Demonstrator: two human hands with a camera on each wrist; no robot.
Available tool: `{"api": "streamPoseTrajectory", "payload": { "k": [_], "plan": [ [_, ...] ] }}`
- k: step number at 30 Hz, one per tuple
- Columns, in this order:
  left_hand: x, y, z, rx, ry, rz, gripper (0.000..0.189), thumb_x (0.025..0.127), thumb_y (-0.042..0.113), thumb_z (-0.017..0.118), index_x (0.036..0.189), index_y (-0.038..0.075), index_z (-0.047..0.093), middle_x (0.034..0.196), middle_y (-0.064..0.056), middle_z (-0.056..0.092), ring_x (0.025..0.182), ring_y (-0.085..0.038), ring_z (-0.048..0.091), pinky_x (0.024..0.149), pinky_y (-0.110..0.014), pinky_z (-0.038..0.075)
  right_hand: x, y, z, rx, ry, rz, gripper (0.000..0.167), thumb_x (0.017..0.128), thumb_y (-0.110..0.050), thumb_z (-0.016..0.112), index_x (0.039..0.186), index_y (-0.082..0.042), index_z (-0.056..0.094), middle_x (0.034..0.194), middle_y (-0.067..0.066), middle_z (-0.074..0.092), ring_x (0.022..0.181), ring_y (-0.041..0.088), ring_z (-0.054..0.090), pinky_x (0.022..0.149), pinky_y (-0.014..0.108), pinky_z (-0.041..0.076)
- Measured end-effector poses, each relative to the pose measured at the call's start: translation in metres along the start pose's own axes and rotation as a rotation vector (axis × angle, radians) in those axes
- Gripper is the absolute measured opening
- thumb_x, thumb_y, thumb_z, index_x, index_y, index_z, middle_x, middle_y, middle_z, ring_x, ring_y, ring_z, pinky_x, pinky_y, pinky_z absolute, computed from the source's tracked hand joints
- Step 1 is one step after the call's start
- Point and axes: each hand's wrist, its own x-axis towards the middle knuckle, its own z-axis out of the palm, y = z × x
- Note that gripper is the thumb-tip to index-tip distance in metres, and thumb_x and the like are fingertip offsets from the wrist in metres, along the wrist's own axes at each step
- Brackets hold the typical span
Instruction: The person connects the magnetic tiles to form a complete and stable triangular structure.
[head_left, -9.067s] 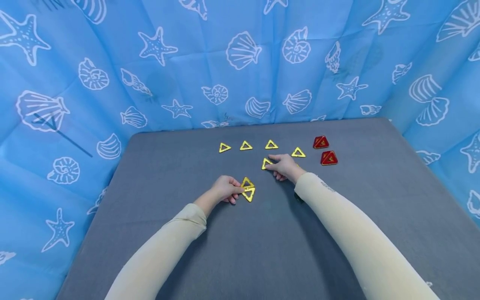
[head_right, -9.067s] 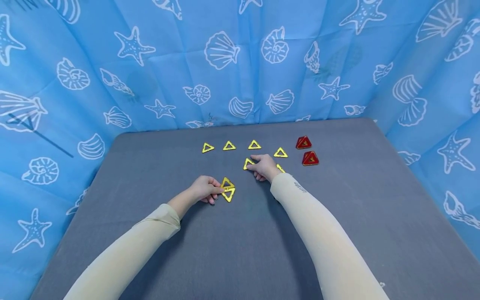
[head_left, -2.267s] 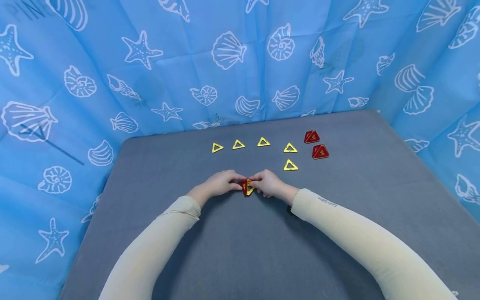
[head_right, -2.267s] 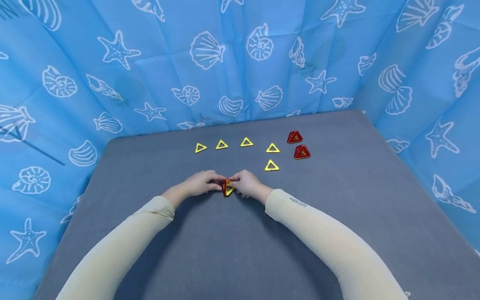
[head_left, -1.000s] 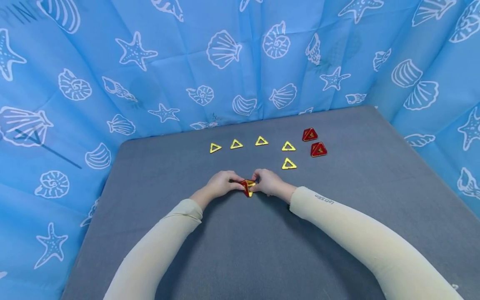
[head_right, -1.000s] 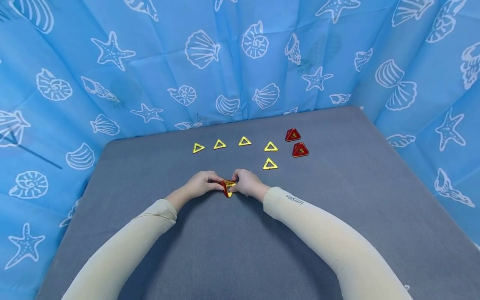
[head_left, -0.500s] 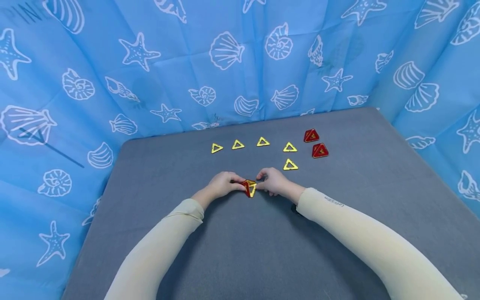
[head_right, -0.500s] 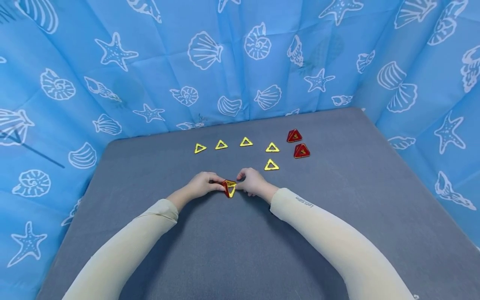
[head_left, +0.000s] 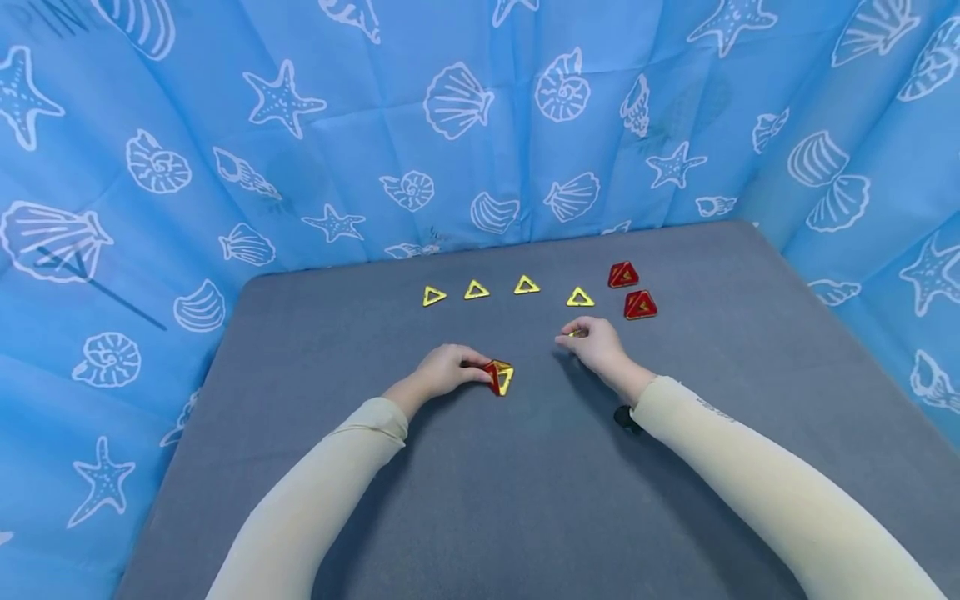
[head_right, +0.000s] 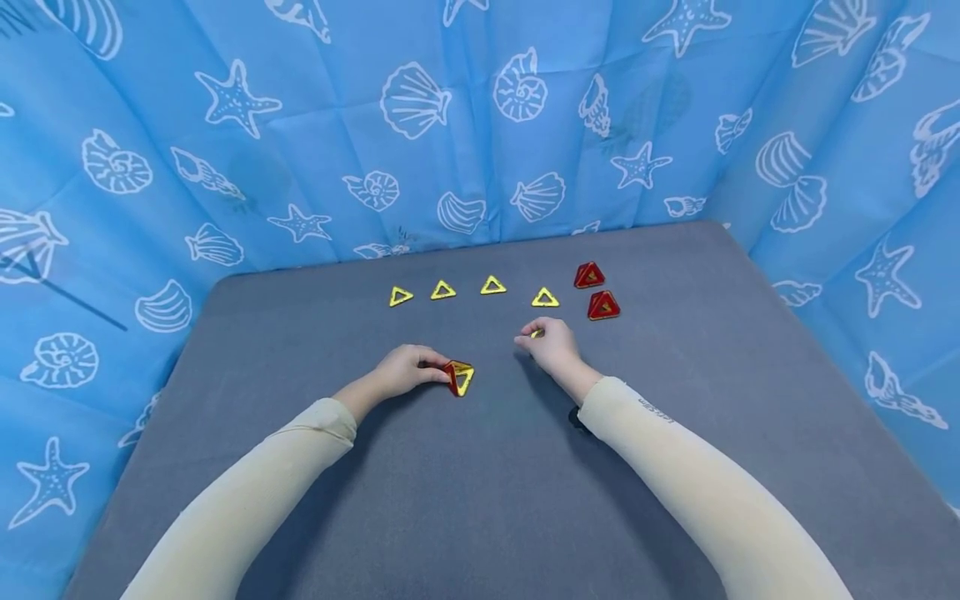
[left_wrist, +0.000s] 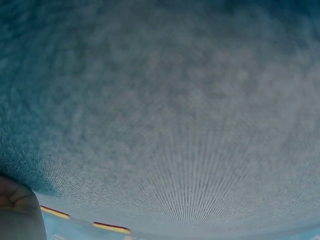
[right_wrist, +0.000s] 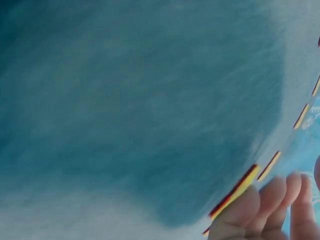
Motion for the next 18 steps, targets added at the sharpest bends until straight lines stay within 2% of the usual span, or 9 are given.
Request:
{"api": "streamPoseTrajectory", "payload": {
  "k": [4,8,13,18],
  "plan": [
    [0.0,0.0,0.0,-0.022,-0.001,-0.014,0.03,0.089,0.026,0.072,0.116,0.012,0.073,0.112,-0.002,0.07,0.108,-0.02,0.061,0.095,-0.039,0.045,0.001,0.006,-0.006,0.012,0.065,0.035,0.027,0.097,-0.015,0.062,0.115,0.005,0.061,0.098,0.014,0.059,0.078,0.019,0.051,0.066,0.03,0.042],
    [0.001,0.001,-0.001,-0.024,-0.009,-0.022,0.033,0.088,0.027,0.073,0.118,0.012,0.072,0.114,-0.002,0.069,0.111,-0.02,0.06,0.096,-0.039,0.044,0.004,0.011,-0.016,0.02,0.075,0.075,0.033,0.098,-0.017,0.061,0.122,0.006,0.058,0.1,0.016,0.056,0.08,0.021,0.052,0.067,0.031,0.044],
    [0.001,0.0,-0.001,-0.023,-0.017,-0.03,0.033,0.088,0.027,0.073,0.118,0.013,0.072,0.114,-0.001,0.069,0.112,-0.021,0.059,0.097,-0.039,0.043,0.01,0.015,-0.026,0.004,-0.029,0.129,0.046,0.098,-0.022,0.061,0.135,0.003,0.049,0.103,0.015,0.057,0.084,0.022,0.057,0.071,0.031,0.048],
    [0.002,-0.001,-0.001,-0.03,-0.02,-0.038,0.032,0.088,0.027,0.073,0.117,0.013,0.072,0.114,-0.001,0.069,0.112,-0.021,0.059,0.097,-0.04,0.043,0.019,0.016,-0.033,-0.095,-0.152,0.135,0.06,0.097,-0.025,0.063,0.147,-0.003,0.039,0.097,0.013,0.054,0.08,0.023,0.056,0.066,0.032,0.046]
  ]
}}
